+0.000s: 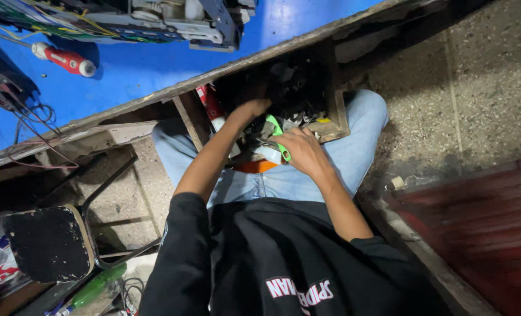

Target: The person removes the top cover of a printer and reaches into a wooden box to retrieve small plastic gears. They install the gears into the printer's internal mechanism and use a screwdriver to secure components.

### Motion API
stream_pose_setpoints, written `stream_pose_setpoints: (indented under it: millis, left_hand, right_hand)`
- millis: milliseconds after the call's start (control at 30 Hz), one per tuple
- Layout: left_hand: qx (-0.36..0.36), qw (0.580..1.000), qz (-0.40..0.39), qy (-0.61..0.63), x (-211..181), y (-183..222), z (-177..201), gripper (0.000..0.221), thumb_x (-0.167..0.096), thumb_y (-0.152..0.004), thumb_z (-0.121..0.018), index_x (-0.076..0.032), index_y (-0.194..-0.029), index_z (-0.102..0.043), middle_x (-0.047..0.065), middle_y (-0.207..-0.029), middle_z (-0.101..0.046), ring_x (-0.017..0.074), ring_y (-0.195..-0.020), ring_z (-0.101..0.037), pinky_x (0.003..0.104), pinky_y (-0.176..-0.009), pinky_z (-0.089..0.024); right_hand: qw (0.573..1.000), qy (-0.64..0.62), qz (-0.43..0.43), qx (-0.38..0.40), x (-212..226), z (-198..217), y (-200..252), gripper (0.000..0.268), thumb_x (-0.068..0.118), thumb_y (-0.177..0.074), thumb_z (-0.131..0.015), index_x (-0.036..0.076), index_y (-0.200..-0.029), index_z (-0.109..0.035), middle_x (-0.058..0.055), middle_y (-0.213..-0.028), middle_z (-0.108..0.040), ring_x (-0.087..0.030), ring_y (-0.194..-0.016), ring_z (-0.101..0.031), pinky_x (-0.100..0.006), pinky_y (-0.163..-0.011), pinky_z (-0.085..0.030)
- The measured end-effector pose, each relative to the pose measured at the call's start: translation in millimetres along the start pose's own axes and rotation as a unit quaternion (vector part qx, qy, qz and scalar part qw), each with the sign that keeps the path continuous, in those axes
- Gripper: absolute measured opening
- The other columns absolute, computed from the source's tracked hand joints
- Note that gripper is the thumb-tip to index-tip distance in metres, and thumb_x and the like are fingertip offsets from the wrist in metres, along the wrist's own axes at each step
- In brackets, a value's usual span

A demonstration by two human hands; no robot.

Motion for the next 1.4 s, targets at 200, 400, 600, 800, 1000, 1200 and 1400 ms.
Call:
stream_pose_setpoints:
  millis: [200, 400, 600, 800, 1000, 1200, 1400]
  left_hand:
    - [-0.134, 0.984, 0.018, -0.119, 75, -54, 36, 0.063, -0.054, -0.094, -0.056, -0.011, -0.14, -0.059, 0.024, -0.135, -0.061, 0.0406, -0.125, -0.058, 0.049, -0.105, -0.045]
    - [-0.161, 0.976, 0.022, -0.144, 89, -75, 76, 0.056, -0.048, -0.096, -0.057, -0.009, -0.136, -0.063, 0.024, -0.131, -0.064, 0.0412, -0.122, -0.059, 0.052, -0.103, -0.046]
    - [-0.223, 0.961, -0.008, -0.164, 90, -51, 96, 0.049, -0.042, -0.098, -0.057, -0.008, -0.132, -0.066, 0.024, -0.128, -0.067, 0.0418, -0.119, -0.061, 0.054, -0.1, -0.047]
    - [-0.313, 0.886, -0.01, -0.341, 73, -15, 70, 0.045, -0.035, -0.095, -0.058, -0.007, -0.128, -0.07, 0.023, -0.124, -0.071, 0.0404, -0.116, -0.065, 0.055, -0.097, -0.049]
    - [-0.181, 0.966, 0.143, -0.12, 98, -21, 45, 0.033, -0.032, -0.095, -0.058, -0.017, -0.121, -0.073, 0.021, -0.113, -0.072, 0.0403, -0.107, -0.067, 0.055, -0.087, -0.053]
    - [-0.204, 0.962, 0.135, -0.119, 97, -34, 31, 0.031, -0.031, -0.091, -0.067, -0.014, -0.116, -0.074, 0.02, -0.108, -0.073, 0.0379, -0.102, -0.069, 0.051, -0.085, -0.054]
    - [-0.245, 0.955, 0.133, -0.101, 92, -25, 27, 0.032, -0.03, -0.086, -0.076, -0.01, -0.11, -0.075, 0.018, -0.104, -0.074, 0.0355, -0.097, -0.07, 0.047, -0.084, -0.055]
  right_hand:
    - [0.999, -0.027, 0.026, -0.021, -6, 0, 3, 0.052, -0.001, -0.074, -0.067, 0.015, -0.124, -0.073, -0.001, -0.11, -0.074, -0.027, -0.105, -0.059, -0.042, -0.091, -0.042]
    - [0.998, -0.04, 0.027, -0.036, -16, -9, 3, 0.044, 0.002, -0.078, -0.069, 0.016, -0.12, -0.074, 0.001, -0.107, -0.074, -0.024, -0.105, -0.06, -0.041, -0.091, -0.041]
    - [0.995, -0.06, 0.044, -0.068, -24, -15, 6, 0.04, 0.003, -0.08, -0.069, 0.016, -0.118, -0.075, 0.002, -0.108, -0.074, -0.024, -0.103, -0.059, -0.04, -0.089, -0.042]
    - [0.996, -0.03, 0.056, -0.069, -21, -13, 6, 0.045, -0.001, -0.075, -0.067, 0.013, -0.117, -0.076, -0.001, -0.102, -0.073, -0.024, -0.104, -0.06, -0.041, -0.09, -0.042]
    - [0.991, -0.065, 0.068, -0.092, -18, -8, 11, 0.046, -0.004, -0.078, -0.065, 0.014, -0.119, -0.075, 0.0, -0.106, -0.074, -0.025, -0.106, -0.06, -0.039, -0.094, -0.044]
    - [0.995, -0.055, 0.048, -0.07, -14, -2, 7, 0.048, -0.005, -0.074, -0.064, 0.013, -0.117, -0.075, -0.001, -0.108, -0.074, -0.025, -0.106, -0.061, -0.039, -0.091, -0.044]
    - [0.996, -0.065, 0.025, -0.047, -9, 3, 7, 0.046, -0.003, -0.079, -0.065, 0.014, -0.12, -0.074, -0.001, -0.107, -0.074, -0.025, -0.106, -0.06, -0.039, -0.095, -0.044]
Point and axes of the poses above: each hand's wrist, its own y-axis away from the middle knuckle, its own z-axis out of the back of the hand, x = y × z, the point moved 6 cm from there along -y, towards the middle knuckle
